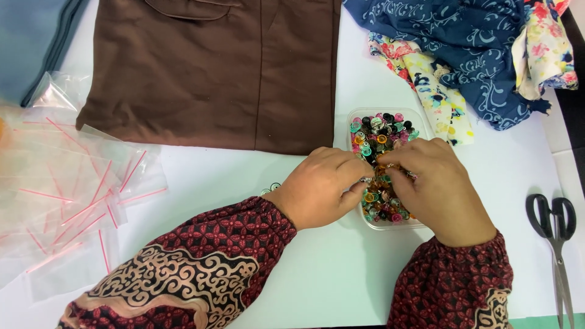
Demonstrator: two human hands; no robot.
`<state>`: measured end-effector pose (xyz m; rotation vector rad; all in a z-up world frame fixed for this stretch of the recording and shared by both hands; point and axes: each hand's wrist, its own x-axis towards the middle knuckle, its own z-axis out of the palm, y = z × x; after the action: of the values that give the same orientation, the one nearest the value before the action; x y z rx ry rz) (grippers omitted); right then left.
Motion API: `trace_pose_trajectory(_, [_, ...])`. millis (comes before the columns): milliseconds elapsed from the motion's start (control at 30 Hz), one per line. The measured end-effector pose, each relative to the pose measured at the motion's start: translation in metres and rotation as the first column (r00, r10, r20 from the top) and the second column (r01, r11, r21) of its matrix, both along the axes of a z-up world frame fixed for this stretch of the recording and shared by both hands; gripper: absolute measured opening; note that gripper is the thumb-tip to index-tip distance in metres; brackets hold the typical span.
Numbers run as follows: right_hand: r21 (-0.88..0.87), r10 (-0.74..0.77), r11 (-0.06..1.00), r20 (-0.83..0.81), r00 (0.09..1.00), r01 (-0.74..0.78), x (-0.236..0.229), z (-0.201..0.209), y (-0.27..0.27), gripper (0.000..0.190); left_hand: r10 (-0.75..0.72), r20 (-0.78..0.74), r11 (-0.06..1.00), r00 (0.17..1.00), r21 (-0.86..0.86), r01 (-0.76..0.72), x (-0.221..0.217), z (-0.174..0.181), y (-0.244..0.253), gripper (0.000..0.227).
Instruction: The person sorts pink buttons into small ziplock bags and then selects silver buttons from a container, placing them on the table. The workspace includes folded trousers and a container of colorful buttons.
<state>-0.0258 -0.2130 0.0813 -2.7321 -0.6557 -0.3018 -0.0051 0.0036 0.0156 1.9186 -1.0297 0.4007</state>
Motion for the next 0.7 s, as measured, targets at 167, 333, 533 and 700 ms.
trace_pose_trajectory(167, [-0.014,0.052,0.998,-0.091,0.995,-0.054,-0.001,-0.002,0.008,0.024,0.012,0.039,1.000,0.999,-0.018,-0.012,-0.001,0.003,0.000,0.016])
trace_pose_trajectory(333, [-0.057,0.025,0.998,-0.114,0.993,-0.032,0.000,-0.004,0.004,0.017,0.027,0.069,1.000,0.997,-0.007,-0.026,0.000,0.013,0.005,0.014])
trace_pose_trajectory(533, [-0.040,-0.014,0.999,-0.022,1.000,0.013,-0.011,0.008,0.018,0.012,0.004,0.055,0.991,0.998,-0.135,0.003,-0.009,0.046,0.063,0.013])
trace_pose_trajectory(700, [0.051,0.245,0.965,0.185,0.952,-0.258,-0.025,0.002,0.062,0.002,0.070,-0.059,0.997,0.996,0.046,-0.067,-0.020,0.019,0.135,0.014])
